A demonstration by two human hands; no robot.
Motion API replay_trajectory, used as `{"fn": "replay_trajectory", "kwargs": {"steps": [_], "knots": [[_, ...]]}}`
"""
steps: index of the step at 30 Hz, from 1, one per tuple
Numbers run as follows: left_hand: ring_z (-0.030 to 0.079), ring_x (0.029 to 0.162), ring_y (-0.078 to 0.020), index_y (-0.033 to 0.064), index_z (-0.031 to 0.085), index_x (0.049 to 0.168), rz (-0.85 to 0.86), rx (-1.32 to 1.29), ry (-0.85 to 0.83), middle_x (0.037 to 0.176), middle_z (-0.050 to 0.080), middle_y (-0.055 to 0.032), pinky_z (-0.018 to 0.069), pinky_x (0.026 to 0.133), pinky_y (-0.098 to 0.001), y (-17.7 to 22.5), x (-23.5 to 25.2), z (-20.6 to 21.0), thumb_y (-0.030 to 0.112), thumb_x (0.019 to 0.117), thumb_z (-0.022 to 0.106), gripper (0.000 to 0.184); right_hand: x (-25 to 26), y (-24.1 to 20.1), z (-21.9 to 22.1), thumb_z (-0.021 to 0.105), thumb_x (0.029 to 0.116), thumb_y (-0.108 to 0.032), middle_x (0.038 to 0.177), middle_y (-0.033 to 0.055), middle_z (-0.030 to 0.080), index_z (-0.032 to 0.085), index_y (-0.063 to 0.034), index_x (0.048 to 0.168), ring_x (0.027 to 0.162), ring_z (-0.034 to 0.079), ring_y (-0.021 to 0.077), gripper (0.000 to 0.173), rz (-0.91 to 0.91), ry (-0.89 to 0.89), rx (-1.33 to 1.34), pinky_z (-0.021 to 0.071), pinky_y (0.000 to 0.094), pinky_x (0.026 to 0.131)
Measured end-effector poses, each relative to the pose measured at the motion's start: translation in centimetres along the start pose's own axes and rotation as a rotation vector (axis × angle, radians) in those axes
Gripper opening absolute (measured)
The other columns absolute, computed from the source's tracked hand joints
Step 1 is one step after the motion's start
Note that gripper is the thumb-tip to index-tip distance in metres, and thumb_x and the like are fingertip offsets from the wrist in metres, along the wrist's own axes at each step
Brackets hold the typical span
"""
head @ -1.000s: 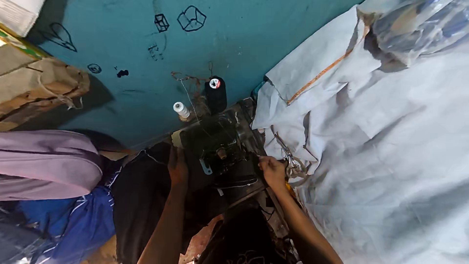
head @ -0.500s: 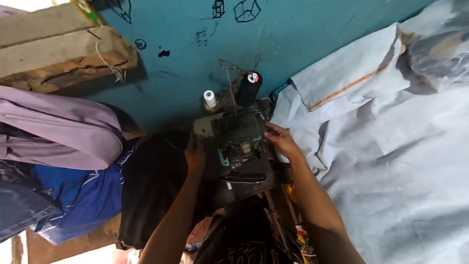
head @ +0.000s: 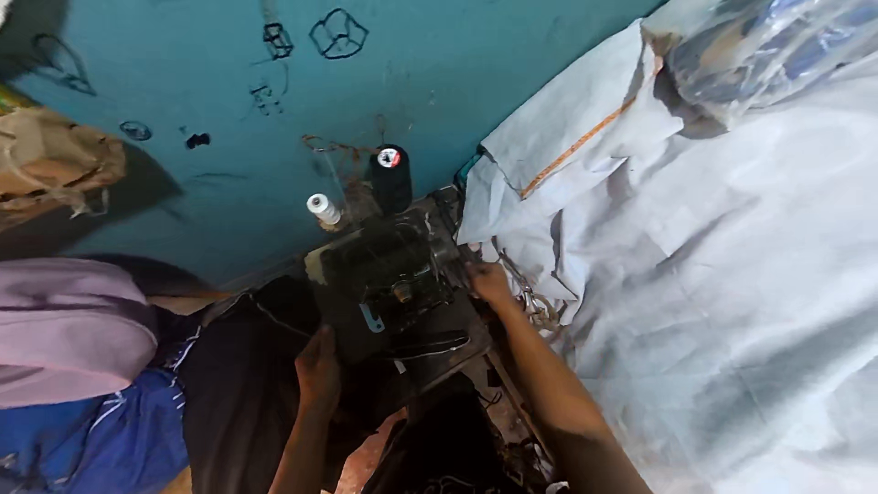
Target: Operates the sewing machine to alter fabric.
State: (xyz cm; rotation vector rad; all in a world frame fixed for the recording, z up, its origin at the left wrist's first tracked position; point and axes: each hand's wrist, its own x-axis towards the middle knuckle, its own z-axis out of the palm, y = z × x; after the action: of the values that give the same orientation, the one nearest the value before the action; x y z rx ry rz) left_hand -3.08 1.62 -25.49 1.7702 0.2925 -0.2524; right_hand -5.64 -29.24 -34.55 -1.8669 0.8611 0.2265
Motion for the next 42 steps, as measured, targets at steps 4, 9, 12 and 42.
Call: {"fn": "replay_trajectory", "kwargs": {"steps": [4,9,12,42], "knots": [[0.065,0.094,-0.0008,-0.0075,0.064,0.117,0.025,0.095,-0.026,0.104,0.07,-0.0038,0.0554,0.089,-0.0231,0.1,-0.2,0.0,0.017,0.11,0.044,0.032,2.6,-0.2,4.6,0.056,0.1044,-0.04,0.113,0.0263,0.07,0.071,0.0011,0.115,0.108,0.067,0.0421,0.045,0.128,0.163,0.11,0.0502,0.063,0.096],[0.067,0.095,-0.0036,-0.0057,0.064,0.117,0.091,0.053,-0.096,0.102,0.072,-0.0019,0.0567,0.09,-0.0262,-0.1,0.0,0.0,0.015,0.1108,0.039,0.033,4.6,-1.3,5.7,0.062,0.0997,-0.045,0.122,0.0221,0.069,0.073,-0.0063,0.119,0.119,0.063,0.0406,0.044,0.234,0.262,0.22,0.0476,0.0625,0.1],[0.068,0.092,-0.0041,-0.0055,0.062,0.118,0.076,0.04,-0.118,0.1,0.072,-0.0005,0.0582,0.088,-0.0272,0.2,-0.2,0.2,0.016,0.1116,0.036,0.035,5.0,-1.0,5.6,0.064,0.0992,-0.042,0.124,0.0234,0.068,0.073,-0.0055,0.118,0.12,0.061,0.0417,0.042,0.187,0.257,0.216,0.0464,0.0631,0.101],[0.065,0.092,-0.0076,-0.0057,0.065,0.118,0.025,0.198,-0.084,0.103,0.069,-0.0104,0.0544,0.088,-0.0278,0.1,-0.3,-1.4,0.022,0.111,0.043,0.036,3.6,0.7,-7.5,0.084,0.0832,-0.015,0.153,0.0319,0.041,0.04,-0.0049,0.155,0.137,0.044,0.0526,0.085,-0.23,-0.09,-0.587,0.0385,0.0716,0.108]]}}
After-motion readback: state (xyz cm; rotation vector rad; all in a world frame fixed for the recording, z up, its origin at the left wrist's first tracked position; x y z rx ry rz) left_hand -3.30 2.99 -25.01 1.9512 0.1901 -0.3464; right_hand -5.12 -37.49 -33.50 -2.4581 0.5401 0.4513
